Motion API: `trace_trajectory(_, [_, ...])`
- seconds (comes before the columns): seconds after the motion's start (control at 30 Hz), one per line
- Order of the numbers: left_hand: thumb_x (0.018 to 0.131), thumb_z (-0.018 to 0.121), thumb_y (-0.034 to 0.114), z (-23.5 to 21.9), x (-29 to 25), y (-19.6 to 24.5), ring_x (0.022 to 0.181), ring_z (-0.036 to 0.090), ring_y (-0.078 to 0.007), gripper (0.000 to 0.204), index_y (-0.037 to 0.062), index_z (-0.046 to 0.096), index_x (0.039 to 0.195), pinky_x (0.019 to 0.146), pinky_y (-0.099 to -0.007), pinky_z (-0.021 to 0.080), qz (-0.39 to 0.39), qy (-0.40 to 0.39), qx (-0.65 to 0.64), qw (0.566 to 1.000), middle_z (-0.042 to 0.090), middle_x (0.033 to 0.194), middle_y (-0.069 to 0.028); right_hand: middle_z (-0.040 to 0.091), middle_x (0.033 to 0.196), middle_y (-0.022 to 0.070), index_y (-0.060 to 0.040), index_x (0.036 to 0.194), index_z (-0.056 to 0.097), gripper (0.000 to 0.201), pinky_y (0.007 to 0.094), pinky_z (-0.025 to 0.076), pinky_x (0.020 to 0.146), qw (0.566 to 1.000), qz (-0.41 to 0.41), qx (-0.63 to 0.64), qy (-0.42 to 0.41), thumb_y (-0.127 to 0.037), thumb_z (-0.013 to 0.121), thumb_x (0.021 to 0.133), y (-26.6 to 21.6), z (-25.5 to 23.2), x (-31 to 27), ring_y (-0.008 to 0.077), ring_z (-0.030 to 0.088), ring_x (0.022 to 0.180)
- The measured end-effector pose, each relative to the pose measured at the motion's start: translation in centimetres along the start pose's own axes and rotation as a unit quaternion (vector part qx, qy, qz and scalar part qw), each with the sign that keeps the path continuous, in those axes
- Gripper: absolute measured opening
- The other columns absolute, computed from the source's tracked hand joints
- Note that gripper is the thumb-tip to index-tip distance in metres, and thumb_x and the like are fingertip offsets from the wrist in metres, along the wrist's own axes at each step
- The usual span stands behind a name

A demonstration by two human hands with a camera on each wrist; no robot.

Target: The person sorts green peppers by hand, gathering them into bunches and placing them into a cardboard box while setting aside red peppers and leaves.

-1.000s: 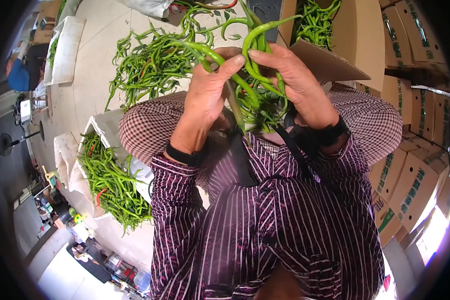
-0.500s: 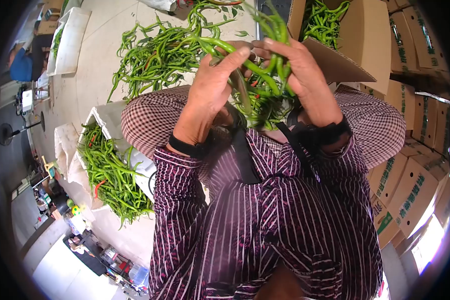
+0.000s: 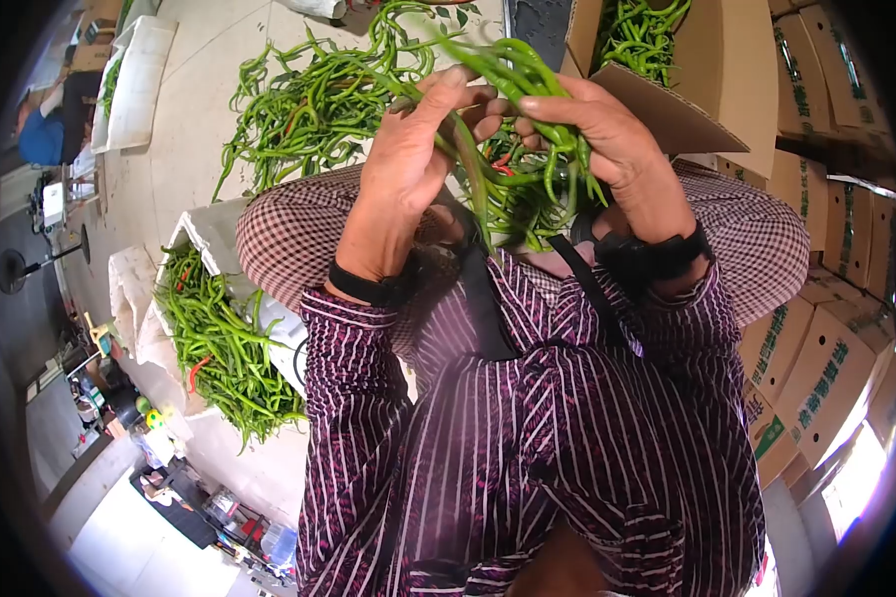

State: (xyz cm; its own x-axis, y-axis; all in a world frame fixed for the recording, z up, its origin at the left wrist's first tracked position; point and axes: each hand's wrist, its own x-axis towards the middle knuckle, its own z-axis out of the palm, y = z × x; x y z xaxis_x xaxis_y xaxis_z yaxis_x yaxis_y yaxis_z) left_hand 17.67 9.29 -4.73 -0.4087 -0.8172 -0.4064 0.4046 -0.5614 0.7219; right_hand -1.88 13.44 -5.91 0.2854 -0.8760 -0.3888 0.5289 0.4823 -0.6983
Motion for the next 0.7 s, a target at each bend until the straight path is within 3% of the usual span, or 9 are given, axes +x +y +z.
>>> trace_trajectory(0.03, [0.088,0.066,0.018,0.0,0.0,0.2,0.095,0.06,-0.0211,0.034,-0.0036,0.055,0.113,0.077,-0.0333,0.053,-0.014,-0.02,-0.027,0.999,0.061,0.106,-0.0122,0.064,0.094,0.0073,0.001,0.115,0.057,0.034,0.0264,0.053,0.064,0.999,-0.008,-0.001,0.039,-0.011,0.065,0.085,0.1,-0.1,-0.1,0.0122,0.061,0.075])
trace_trajectory(0.13, [0.087,0.068,0.015,0.0,0.0,0.4,0.091,0.06,-0.0201,0.041,-0.0054,0.052,0.119,0.078,-0.0315,0.051,-0.013,-0.035,-0.072,0.997,0.061,0.103,-0.0135,0.062,0.087,0.0051,0.0008,0.113,0.056,0.032,0.0255,0.053,0.062,0.999,-0.026,0.024,0.016,-0.012,0.065,0.085,0.4,0.2,-0.2,0.0112,0.06,0.073])
trace_trajectory(0.2, [0.084,0.069,0.011,-0.3,0.4,0.3,0.101,0.057,-0.0197,0.053,-0.0049,0.044,0.129,0.086,-0.0321,0.048,0.025,-0.132,0.001,0.991,0.057,0.106,-0.0111,0.06,0.084,0.0041,0.0006,0.111,0.056,0.031,0.0244,0.052,0.06,0.999,-0.027,0.035,0.004,-0.01,0.066,0.085,0.8,0.5,-0.2,0.0105,0.059,0.071])
trace_trajectory(0.33, [0.082,0.069,0.006,0.3,0.1,0.1,0.103,0.055,-0.0201,0.055,-0.0046,0.043,0.13,0.089,-0.0333,0.044,0.034,-0.167,-0.041,0.984,0.057,0.106,-0.0082,0.06,0.084,0.0037,0.0004,0.111,0.056,0.033,0.0235,0.051,0.059,0.997,-0.005,0.075,-0.021,-0.005,0.07,0.081,1.1,1.3,-0.6,0.0099,0.059,0.068])
trace_trajectory(0.5, [0.081,0.067,0.0,0.5,0.1,0.0,0.109,0.056,-0.0213,0.054,-0.0045,0.045,0.129,0.098,-0.0358,0.044,0.037,-0.133,-0.036,0.99,0.058,0.117,-0.0125,0.063,0.093,0.0054,0.0016,0.115,0.055,0.045,0.0236,0.052,0.066,0.998,-0.032,0.05,0.037,-0.002,0.075,0.075,1.7,4.0,-2.0,0.0119,0.062,0.076])
trace_trajectory(0.57, [0.081,0.066,-0.001,0.5,0.0,-0.4,0.108,0.056,-0.0216,0.053,-0.0044,0.045,0.129,0.097,-0.0357,0.044,0.042,-0.13,-0.05,0.989,0.059,0.115,-0.0124,0.063,0.1,0.0071,0.0019,0.117,0.054,0.05,0.0258,0.053,0.071,0.994,-0.085,0.011,0.066,0.001,0.076,0.073,2.3,4.4,-1.9,0.0138,0.063,0.084])
trace_trajectory(0.7, [0.083,0.064,-0.003,0.5,0.1,-1.0,0.107,0.057,-0.0222,0.05,-0.0036,0.046,0.129,0.097,-0.0361,0.044,0.05,-0.104,-0.047,0.992,0.059,0.115,-0.0124,0.063,0.102,0.0074,0.0017,0.118,0.053,0.049,0.026,0.053,0.074,0.987,-0.112,-0.003,0.115,0.001,0.074,0.074,3.7,4.0,-0.7,0.0145,0.063,0.086])
